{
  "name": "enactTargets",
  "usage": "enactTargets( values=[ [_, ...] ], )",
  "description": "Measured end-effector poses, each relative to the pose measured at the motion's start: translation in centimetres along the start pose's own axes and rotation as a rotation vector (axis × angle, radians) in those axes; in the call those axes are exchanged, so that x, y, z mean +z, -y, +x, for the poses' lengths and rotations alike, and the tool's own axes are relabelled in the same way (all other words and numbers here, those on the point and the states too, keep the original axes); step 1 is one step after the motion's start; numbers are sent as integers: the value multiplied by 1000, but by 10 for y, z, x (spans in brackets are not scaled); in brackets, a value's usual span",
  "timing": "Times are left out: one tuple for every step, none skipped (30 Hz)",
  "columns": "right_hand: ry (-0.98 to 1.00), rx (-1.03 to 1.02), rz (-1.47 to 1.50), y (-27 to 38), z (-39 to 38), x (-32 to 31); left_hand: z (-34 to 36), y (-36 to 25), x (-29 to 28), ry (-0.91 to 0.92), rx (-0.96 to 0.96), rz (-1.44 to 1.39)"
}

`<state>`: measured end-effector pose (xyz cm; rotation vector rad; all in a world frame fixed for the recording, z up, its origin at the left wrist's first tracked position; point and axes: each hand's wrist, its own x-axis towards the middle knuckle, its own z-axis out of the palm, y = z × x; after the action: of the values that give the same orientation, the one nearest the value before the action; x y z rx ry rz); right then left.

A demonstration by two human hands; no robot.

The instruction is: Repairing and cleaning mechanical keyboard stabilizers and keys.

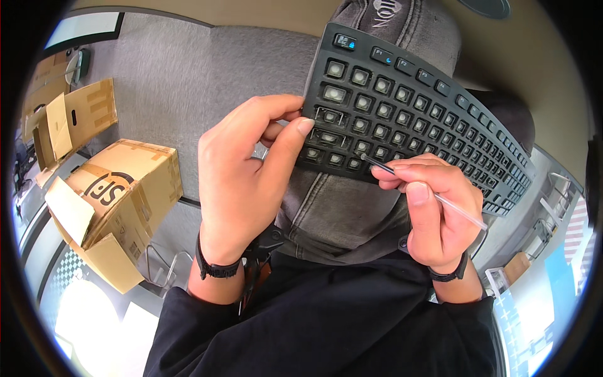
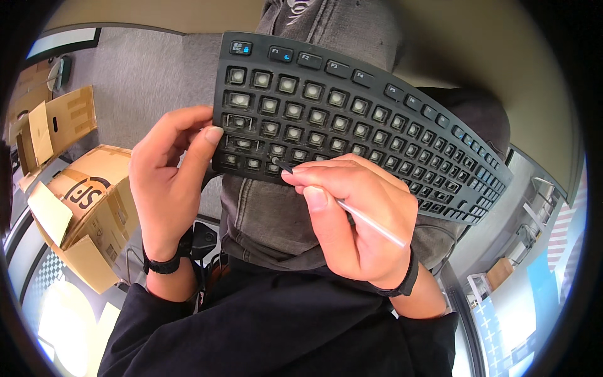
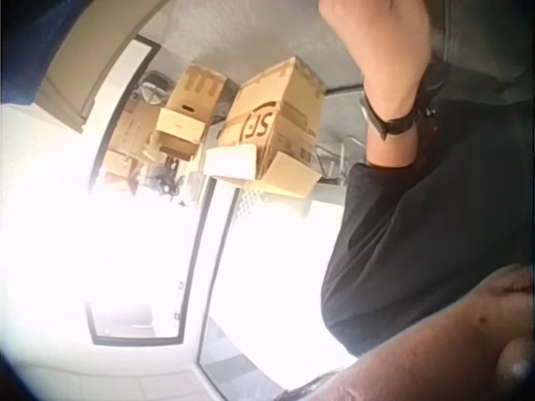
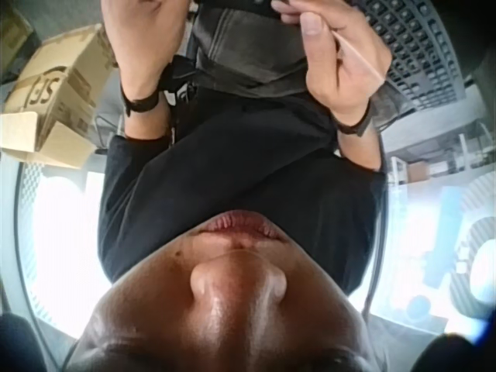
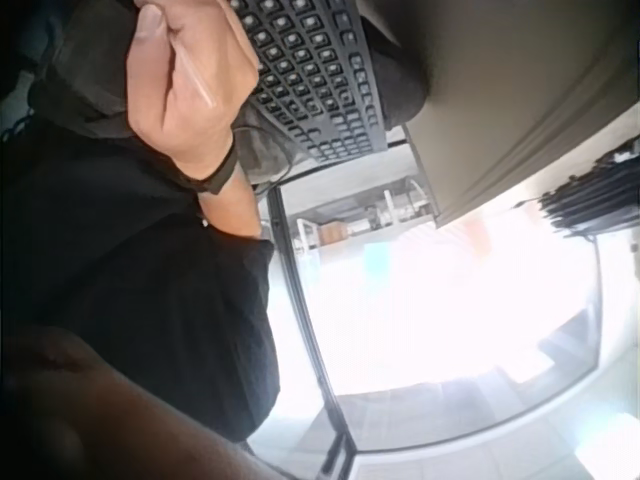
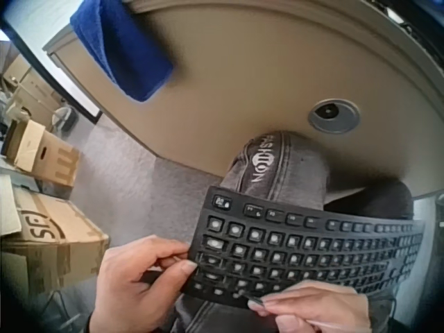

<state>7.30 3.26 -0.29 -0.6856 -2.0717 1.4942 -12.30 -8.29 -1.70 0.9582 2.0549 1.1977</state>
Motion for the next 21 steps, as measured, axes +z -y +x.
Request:
enactTargets(
  values=[
    [-1,49,31,0,-1,-1,0,1,1,3,3,0],
    [-5,48,31,1,-4,-3,-1,2,1,-7,11,4],
    [-33,102,88,1,-7,-3,-1,2,1,-18,19,7],
    [-62,156,145,1,-9,-4,0,1,1,-15,23,7],
    [-67,155,145,-1,-11,-5,-1,0,0,-5,7,10],
    [-79,141,211,-4,-14,-5,-1,-1,0,5,-9,14],
    [-91,127,279,-5,-16,-5,1,-2,0,7,-6,17],
    [-94,125,281,-4,-17,-6,2,-2,1,-43,95,22],
    [-100,127,320,-3,-17,-6,3,-3,1,-92,195,28],
    [-108,129,358,-3,-18,-7,4,-5,1,-90,199,28],
    [-112,127,358,-3,-19,-8,4,-8,0,-29,344,9],
    [-109,124,407,-2,-19,-9,4,-10,-1,32,490,-10],
    [-100,121,460,-2,-19,-10,3,-12,-2,30,490,-6],
    [-98,119,463,-2,-19,-10,0,-14,-3,97,497,75],
    [-74,106,481,-2,-19,-11,-1,-16,-2,164,502,157],
    [-53,93,494,-1,-18,-12,0,-18,1,146,517,154],
    [-54,93,493,1,-18,-13,1,-18,2,146,518,153],
    [-51,102,499,3,-18,-14,1,-16,2,157,547,136],
    [-48,112,508,3,-18,-13,1,-15,3,168,575,122],
    [-48,111,508,2,-19,-12,0,-14,3,168,575,123],
    [-50,110,509,2,-20,-11,0,-14,3,169,561,127]
  ],
)
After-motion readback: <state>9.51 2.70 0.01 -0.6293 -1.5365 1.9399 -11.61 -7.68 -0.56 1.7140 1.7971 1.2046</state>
